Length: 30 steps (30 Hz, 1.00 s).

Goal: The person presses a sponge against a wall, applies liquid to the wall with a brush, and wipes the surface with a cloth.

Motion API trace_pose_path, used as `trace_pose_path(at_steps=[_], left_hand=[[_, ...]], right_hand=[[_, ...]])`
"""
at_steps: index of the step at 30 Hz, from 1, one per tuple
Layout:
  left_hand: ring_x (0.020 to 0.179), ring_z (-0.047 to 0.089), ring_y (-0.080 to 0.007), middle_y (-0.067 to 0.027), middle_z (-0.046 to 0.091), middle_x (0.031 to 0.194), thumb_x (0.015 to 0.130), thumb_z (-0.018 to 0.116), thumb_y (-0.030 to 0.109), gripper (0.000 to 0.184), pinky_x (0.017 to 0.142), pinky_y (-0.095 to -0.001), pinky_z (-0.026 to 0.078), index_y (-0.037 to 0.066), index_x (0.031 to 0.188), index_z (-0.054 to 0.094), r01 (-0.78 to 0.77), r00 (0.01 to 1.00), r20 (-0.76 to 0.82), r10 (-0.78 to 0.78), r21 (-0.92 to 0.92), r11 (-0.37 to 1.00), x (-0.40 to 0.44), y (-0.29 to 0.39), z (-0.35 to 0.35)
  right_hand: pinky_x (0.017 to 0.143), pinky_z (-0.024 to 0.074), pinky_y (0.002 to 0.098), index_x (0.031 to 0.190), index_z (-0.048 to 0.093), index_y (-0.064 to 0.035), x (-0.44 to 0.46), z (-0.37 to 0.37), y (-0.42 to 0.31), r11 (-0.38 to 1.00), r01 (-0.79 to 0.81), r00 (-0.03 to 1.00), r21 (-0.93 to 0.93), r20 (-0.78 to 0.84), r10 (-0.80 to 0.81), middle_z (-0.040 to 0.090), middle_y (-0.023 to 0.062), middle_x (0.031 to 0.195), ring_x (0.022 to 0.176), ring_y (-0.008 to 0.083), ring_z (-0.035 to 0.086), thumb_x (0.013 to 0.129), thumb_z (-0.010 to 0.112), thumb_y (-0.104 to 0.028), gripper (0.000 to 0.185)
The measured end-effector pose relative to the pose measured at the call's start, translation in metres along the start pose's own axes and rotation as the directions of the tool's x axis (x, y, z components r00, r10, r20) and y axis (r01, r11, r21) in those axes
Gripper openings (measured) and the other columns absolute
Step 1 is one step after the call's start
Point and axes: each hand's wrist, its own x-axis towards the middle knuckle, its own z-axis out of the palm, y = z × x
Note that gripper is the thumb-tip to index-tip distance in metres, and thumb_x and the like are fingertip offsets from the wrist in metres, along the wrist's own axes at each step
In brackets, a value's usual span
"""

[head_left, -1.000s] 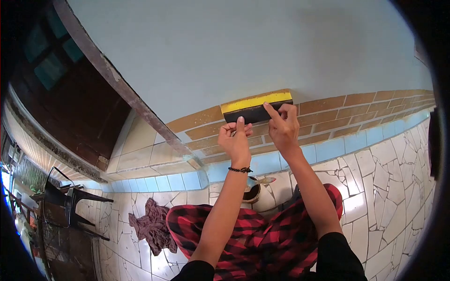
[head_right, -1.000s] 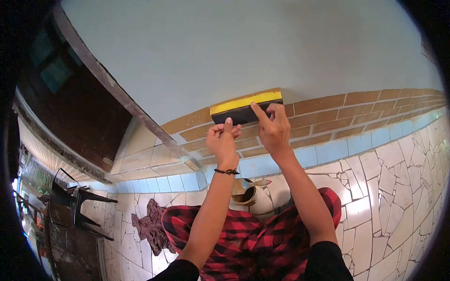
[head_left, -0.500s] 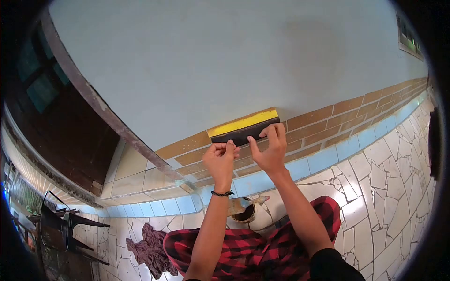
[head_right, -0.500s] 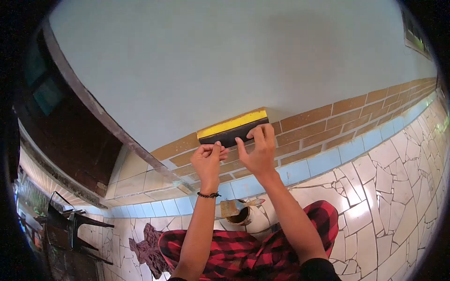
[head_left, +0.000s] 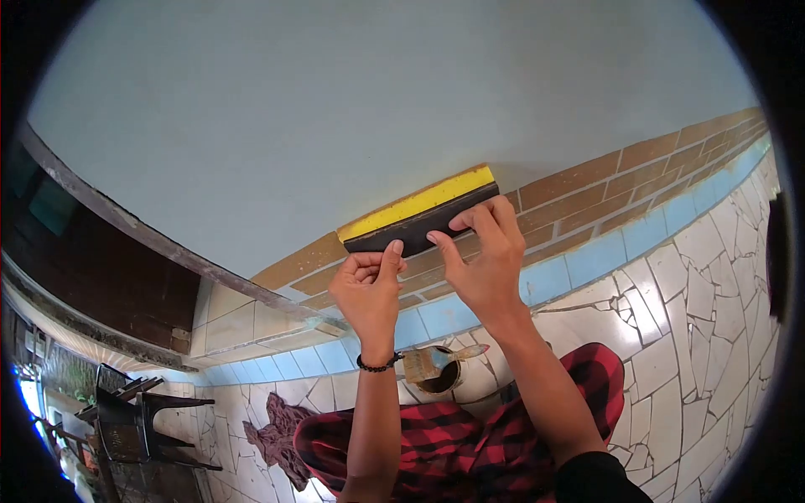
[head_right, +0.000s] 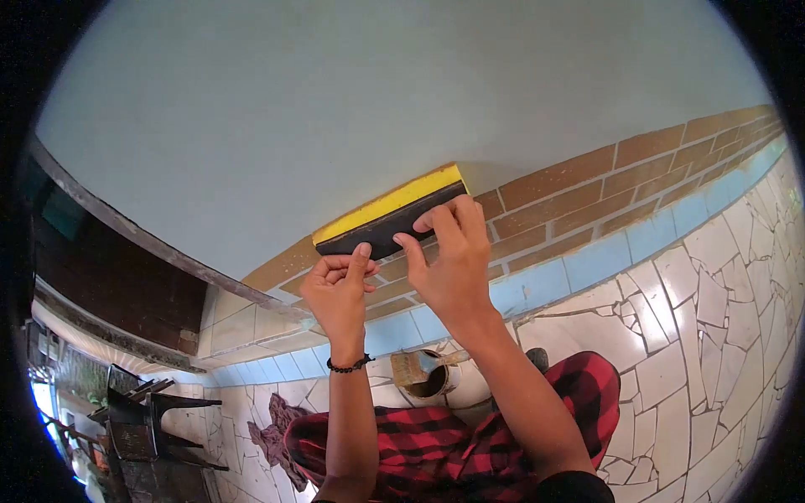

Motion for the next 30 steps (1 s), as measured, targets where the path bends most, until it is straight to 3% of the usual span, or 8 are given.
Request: trace_pose_path(at_steps=[10,13,16,20,23,27,30], left_hand=[[0.071,0.073,-0.0126,-0.0119,0.076,0.08,0.094,0.084,0.015,0.025,0.055,-0.0229,0.057,-0.002,0.089,0.067,-0.043,0.999,-0.021,0.042,-0.051,0.998,0.013,-0.02,0.011],[0.068,0.071,-0.0104,-0.0099,0.075,0.078,0.094,0.084,0.016,0.025,0.055,-0.0224,0.055,-0.001,0.087,0.066,-0.076,0.997,-0.025,0.074,-0.069,0.995,0.014,-0.021,0.012],[0.066,0.069,-0.0101,-0.0089,0.074,0.075,0.094,0.084,0.015,0.026,0.055,-0.0229,0.053,-0.001,0.085,0.066,-0.157,0.987,-0.034,0.155,-0.065,0.986,0.014,-0.028,0.014],[0.062,0.068,-0.0106,-0.0073,0.073,0.071,0.097,0.08,0.014,0.024,0.055,-0.0251,0.051,0.0,0.083,0.066,-0.198,0.979,-0.04,0.2,0.061,0.978,0.011,-0.028,0.018],[0.058,0.067,-0.011,-0.0072,0.073,0.068,0.098,0.076,0.016,0.026,0.056,-0.0275,0.052,0.0,0.079,0.066,-0.171,0.984,-0.032,0.176,0.109,0.979,0.008,-0.023,0.021],[0.056,0.07,-0.0251,-0.0141,0.07,0.064,0.091,0.078,0.019,0.03,0.057,-0.0374,0.052,-0.001,0.072,0.066,-0.242,0.97,0.006,0.243,0.094,0.966,0.011,-0.016,0.016],[0.055,0.069,-0.0249,-0.0136,0.069,0.062,0.09,0.079,0.019,0.03,0.056,-0.0366,0.052,-0.001,0.071,0.069,-0.337,0.941,0.035,0.336,0.129,0.933,0.01,-0.01,0.01]], right_hand=[[0.074,0.048,0.0402,0.087,0.063,-0.0032,0.003,0.015,0.021,0.999,0.016,0.999,0.04,-0.029,-0.015,0.054,0.0104,0.093,0.088,0.03,0.057,0.073,0.089,-0.002,0.03],[0.068,0.0514,0.0359,0.085,0.065,-0.0013,0.009,0.012,0.016,0.994,0.09,0.994,-0.063,-0.049,-0.093,0.059,0.0087,0.089,0.077,0.0257,0.062,0.073,0.091,-0.002,0.029],[0.072,0.0492,0.0411,0.087,0.064,-0.0021,0.005,0.015,0.017,0.995,0.084,0.996,-0.058,-0.034,-0.086,0.057,0.0111,0.09,0.084,0.0307,0.06,0.074,0.09,-0.004,0.029],[0.073,0.0499,0.0412,0.086,0.064,-0.001,0.004,0.011,0.008,0.986,0.129,0.991,-0.107,-0.012,-0.131,0.059,0.0121,0.091,0.081,0.0293,0.061,0.077,0.089,-0.005,0.027],[0.07,0.0474,0.0389,0.084,0.066,-0.0029,0.004,0.007,0.006,0.973,0.134,0.991,-0.189,0.042,-0.129,0.061,0.0072,0.081,0.076,0.024,0.058,0.077,0.091,-0.009,0.026],[0.068,0.0458,0.0383,0.084,0.068,-0.0044,0.002,0.004,0.007,0.961,0.157,0.987,-0.23,0.073,-0.143,0.063,0.0044,0.077,0.072,0.0222,0.055,0.077,0.092,-0.013,0.026],[0.069,0.0468,0.0389,0.084,0.068,-0.0045,0.002,0.007,0.006,0.957,0.181,0.984,-0.226,0.044,-0.175,0.065,0.005,0.079,0.073,0.0224,0.056,0.077,0.091,-0.012,0.026]])
